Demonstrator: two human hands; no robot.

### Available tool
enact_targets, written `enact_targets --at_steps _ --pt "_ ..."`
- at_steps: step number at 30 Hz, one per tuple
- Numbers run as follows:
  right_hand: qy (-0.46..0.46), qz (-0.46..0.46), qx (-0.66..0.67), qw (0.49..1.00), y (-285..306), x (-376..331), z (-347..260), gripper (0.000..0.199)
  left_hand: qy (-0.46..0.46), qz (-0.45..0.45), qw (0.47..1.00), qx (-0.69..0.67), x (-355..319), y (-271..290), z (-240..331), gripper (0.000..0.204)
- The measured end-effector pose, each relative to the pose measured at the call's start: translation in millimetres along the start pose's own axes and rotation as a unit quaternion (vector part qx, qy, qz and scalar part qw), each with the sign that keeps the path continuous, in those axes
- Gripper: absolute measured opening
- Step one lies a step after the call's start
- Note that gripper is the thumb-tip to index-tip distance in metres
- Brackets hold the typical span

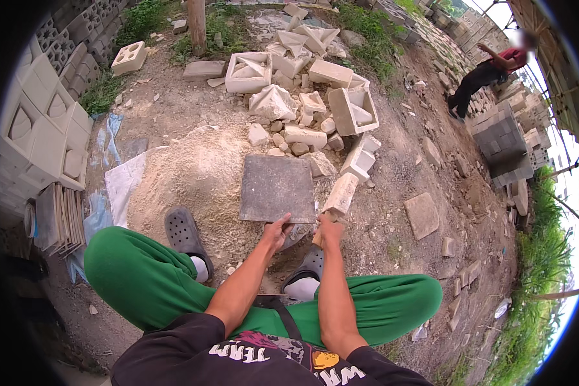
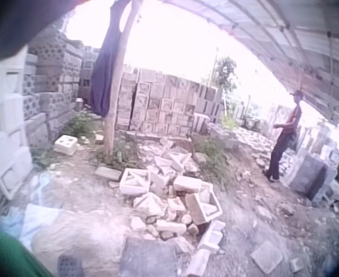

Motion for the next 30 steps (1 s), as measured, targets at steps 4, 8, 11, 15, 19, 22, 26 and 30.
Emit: enact_targets --at_steps 4,8,11,15,19,22,26,30 --pt "-0.006 -0.004 -0.053 0.999 -3 5 0 0.032 0.139 -0.03 0.986 0.089 -6 -8 -10 0.046" --pt "0.069 -0.001 -0.093 0.993 -21 14 -1 0.036 0.233 -0.022 0.953 0.192 -9 -3 1 0.072" --pt "0.076 -0.025 -0.12 0.989 -44 5 -13 0.031 0.295 0.018 0.929 0.225 -6 14 7 0.093" --pt "0.085 -0.073 -0.137 0.984 -68 -5 -28 0.035 0.339 -0.011 0.919 0.203 -3 21 7 0.082" --pt "0.128 -0.074 -0.225 0.963 -82 26 -5 0.037 0.38 -0.058 0.918 0.094 -2 9 -2 0.067" --pt "0.096 -0.134 -0.311 0.936 -104 10 -11 0.05 0.264 -0.047 0.963 0.033 6 30 -5 0.055" --pt "0.035 -0.141 -0.189 0.971 -98 14 -1 0.049 0.3 -0.052 0.952 0.038 -20 0 -6 0.043" --pt "0.029 -0.139 -0.195 0.97 -95 31 17 0.045 0.38 -0.113 0.834 0.383 -28 -20 49 0.04"
Point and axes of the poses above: each hand's wrist, its own x-axis towards the middle knuckle, its own y-axis out of the back of the hand, z = x × y, the point moved 6 cm from there along x, towards the middle knuckle, and after that the axes turned 7 degrees about y, right-handed, at the moved point
